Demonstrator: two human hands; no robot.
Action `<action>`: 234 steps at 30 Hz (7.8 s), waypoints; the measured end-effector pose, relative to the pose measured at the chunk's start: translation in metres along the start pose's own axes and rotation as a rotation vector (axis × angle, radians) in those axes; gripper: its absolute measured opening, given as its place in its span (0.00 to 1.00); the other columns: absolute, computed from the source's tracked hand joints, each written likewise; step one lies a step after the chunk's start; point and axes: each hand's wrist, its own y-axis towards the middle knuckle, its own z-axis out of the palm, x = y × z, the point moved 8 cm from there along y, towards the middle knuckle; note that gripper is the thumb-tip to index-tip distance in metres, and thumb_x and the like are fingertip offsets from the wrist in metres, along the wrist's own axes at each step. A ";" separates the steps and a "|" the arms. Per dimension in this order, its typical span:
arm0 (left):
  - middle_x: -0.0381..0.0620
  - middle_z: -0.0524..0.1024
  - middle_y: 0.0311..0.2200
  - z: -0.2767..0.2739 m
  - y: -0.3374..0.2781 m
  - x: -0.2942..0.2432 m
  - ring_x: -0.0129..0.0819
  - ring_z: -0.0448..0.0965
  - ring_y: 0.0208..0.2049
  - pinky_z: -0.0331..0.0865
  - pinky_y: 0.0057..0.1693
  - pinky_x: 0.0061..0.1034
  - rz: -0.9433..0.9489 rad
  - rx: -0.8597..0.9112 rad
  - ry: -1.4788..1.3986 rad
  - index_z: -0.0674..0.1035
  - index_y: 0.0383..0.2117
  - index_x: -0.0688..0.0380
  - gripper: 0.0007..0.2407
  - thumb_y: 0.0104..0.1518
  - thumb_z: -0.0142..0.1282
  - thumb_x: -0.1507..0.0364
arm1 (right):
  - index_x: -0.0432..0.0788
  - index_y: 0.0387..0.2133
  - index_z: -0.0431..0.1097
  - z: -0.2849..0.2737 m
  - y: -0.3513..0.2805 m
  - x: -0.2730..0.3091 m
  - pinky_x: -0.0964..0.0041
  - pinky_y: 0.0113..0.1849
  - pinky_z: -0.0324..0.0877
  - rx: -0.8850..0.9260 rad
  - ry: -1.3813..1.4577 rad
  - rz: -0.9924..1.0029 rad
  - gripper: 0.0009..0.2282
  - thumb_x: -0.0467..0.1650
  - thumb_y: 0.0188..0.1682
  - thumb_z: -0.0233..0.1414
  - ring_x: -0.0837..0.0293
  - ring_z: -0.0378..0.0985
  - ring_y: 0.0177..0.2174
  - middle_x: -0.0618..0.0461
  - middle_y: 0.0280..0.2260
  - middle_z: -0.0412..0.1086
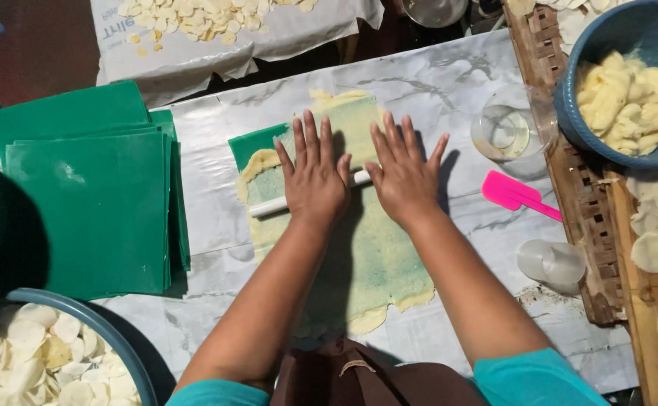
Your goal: Rolling out small pieces of dough into thin sheets using a rolling pin on a mat.
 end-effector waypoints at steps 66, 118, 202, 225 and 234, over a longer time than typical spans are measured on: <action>0.55 0.70 0.54 -0.054 -0.015 0.133 0.52 0.71 0.54 0.67 0.56 0.41 0.128 -0.495 -0.086 0.76 0.54 0.51 0.19 0.58 0.58 0.60 | 0.63 0.57 0.67 -0.001 0.050 0.090 0.57 0.50 0.61 -0.217 0.115 -0.494 0.15 0.34 0.56 0.47 0.56 0.69 0.48 0.57 0.49 0.63; 0.37 0.72 0.41 -0.041 -0.004 0.207 0.38 0.76 0.46 0.66 0.55 0.35 0.308 -0.528 0.133 0.77 0.47 0.40 0.16 0.54 0.66 0.59 | 0.54 0.70 0.50 0.009 0.074 0.117 0.21 0.62 0.29 0.048 0.110 -0.238 0.29 0.51 0.59 0.33 0.51 0.41 0.71 0.51 0.72 0.46; 0.65 0.46 0.73 -0.028 -0.086 0.143 0.57 0.40 0.74 0.35 0.75 0.45 -0.107 -0.179 -0.108 0.57 0.70 0.65 0.25 0.69 0.37 0.64 | 0.38 0.69 0.52 0.005 -0.017 0.126 0.17 0.59 0.28 -0.071 0.074 -0.308 0.30 0.46 0.59 0.38 0.45 0.49 0.69 0.39 0.70 0.51; 0.59 0.55 0.71 -0.048 0.028 0.191 0.53 0.49 0.74 0.36 0.75 0.52 -0.095 -0.432 -0.059 0.65 0.68 0.63 0.22 0.72 0.34 0.64 | 0.43 0.72 0.47 0.009 0.085 0.145 0.20 0.61 0.23 -0.100 0.132 -0.271 0.29 0.44 0.61 0.39 0.49 0.38 0.71 0.47 0.73 0.41; 0.55 0.41 0.75 -0.026 0.087 0.219 0.53 0.40 0.76 0.33 0.74 0.58 -0.180 -0.171 -0.089 0.51 0.74 0.55 0.26 0.72 0.31 0.59 | 0.48 0.72 0.44 0.021 0.136 0.139 0.31 0.64 0.33 0.244 0.181 -0.308 0.33 0.50 0.57 0.38 0.48 0.36 0.71 0.47 0.73 0.36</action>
